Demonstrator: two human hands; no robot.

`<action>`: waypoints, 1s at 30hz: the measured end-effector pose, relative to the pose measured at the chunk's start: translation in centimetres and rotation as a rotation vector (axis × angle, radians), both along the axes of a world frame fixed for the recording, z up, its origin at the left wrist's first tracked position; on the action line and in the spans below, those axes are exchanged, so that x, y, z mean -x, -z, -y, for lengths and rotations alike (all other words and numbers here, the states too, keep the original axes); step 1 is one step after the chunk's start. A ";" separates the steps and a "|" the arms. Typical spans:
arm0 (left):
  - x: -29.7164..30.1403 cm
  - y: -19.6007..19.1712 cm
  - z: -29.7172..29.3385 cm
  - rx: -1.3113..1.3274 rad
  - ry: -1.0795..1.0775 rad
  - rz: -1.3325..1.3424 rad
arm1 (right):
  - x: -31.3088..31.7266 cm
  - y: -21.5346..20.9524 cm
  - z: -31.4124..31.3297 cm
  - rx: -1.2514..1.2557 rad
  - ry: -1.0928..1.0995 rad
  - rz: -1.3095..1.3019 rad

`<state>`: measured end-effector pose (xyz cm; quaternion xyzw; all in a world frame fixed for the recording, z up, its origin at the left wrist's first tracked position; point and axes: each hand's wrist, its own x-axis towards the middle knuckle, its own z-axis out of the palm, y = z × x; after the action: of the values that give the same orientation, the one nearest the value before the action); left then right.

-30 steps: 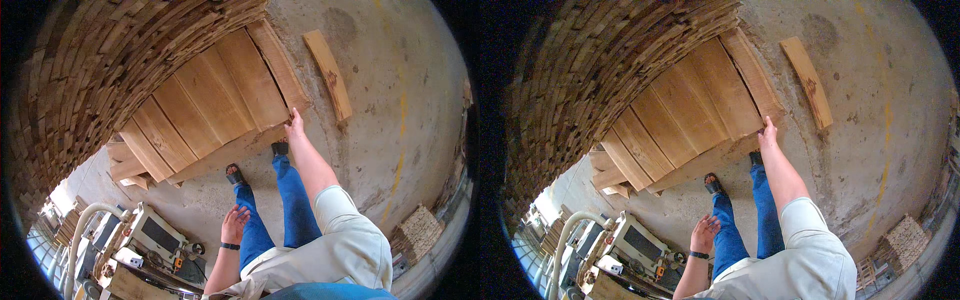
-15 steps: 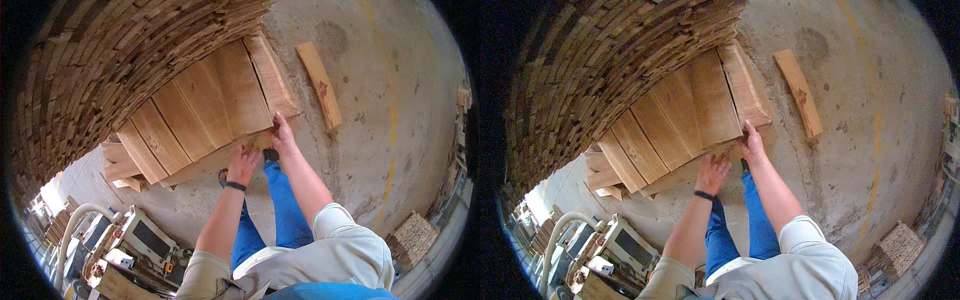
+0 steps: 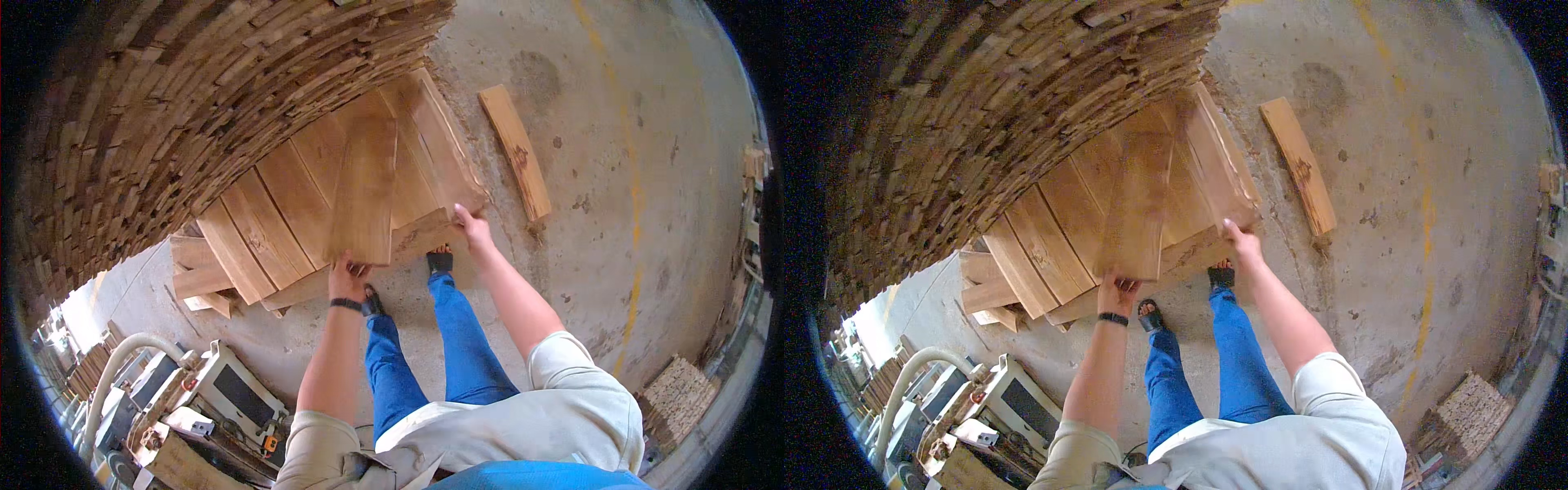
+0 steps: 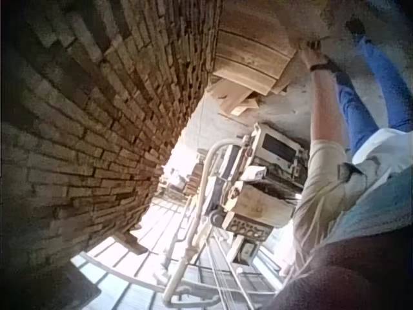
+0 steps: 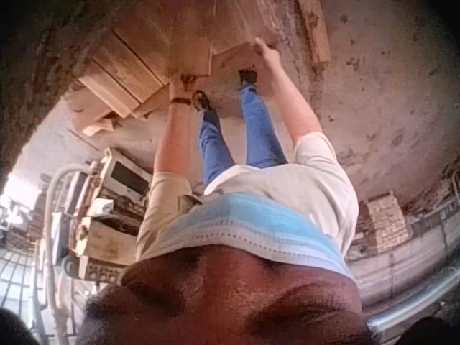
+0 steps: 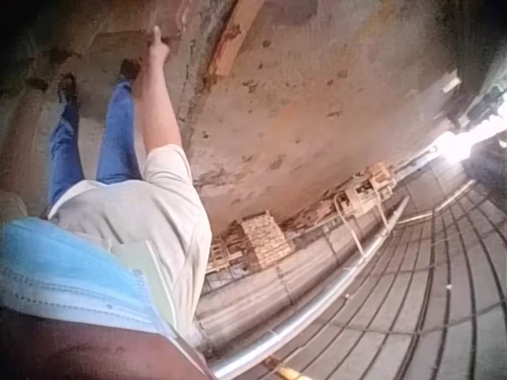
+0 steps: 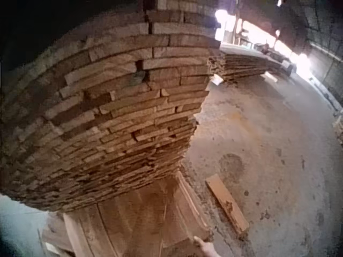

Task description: The person picks up wooden boards from a stack by hand and feeds them into a processing machine.

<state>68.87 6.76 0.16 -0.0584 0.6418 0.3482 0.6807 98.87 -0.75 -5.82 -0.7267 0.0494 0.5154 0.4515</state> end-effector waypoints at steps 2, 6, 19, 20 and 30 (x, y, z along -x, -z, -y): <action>2.7 -1.3 1.5 -0.038 0.074 -0.010 | -1.3 1.3 4.5 -0.123 -0.067 0.190; 9.3 -4.0 5.2 0.015 0.101 -0.119 | -1.0 -1.1 10.7 -0.110 -0.103 0.314; 24.6 -12.2 9.7 0.056 0.059 -0.163 | 5.5 -17.9 26.8 0.217 -0.305 0.544; 25.7 -12.5 9.8 0.052 0.127 -0.253 | 6.0 -18.2 29.6 0.251 -0.302 0.584; 42.0 -16.4 16.7 -0.068 0.158 -0.479 | 11.5 -23.5 52.1 0.583 -0.440 0.579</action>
<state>26.83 -9.94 16.53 0.0991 0.7751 0.3193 0.5361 87.35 -52.83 17.72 -0.9304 -0.0912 0.3397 0.1035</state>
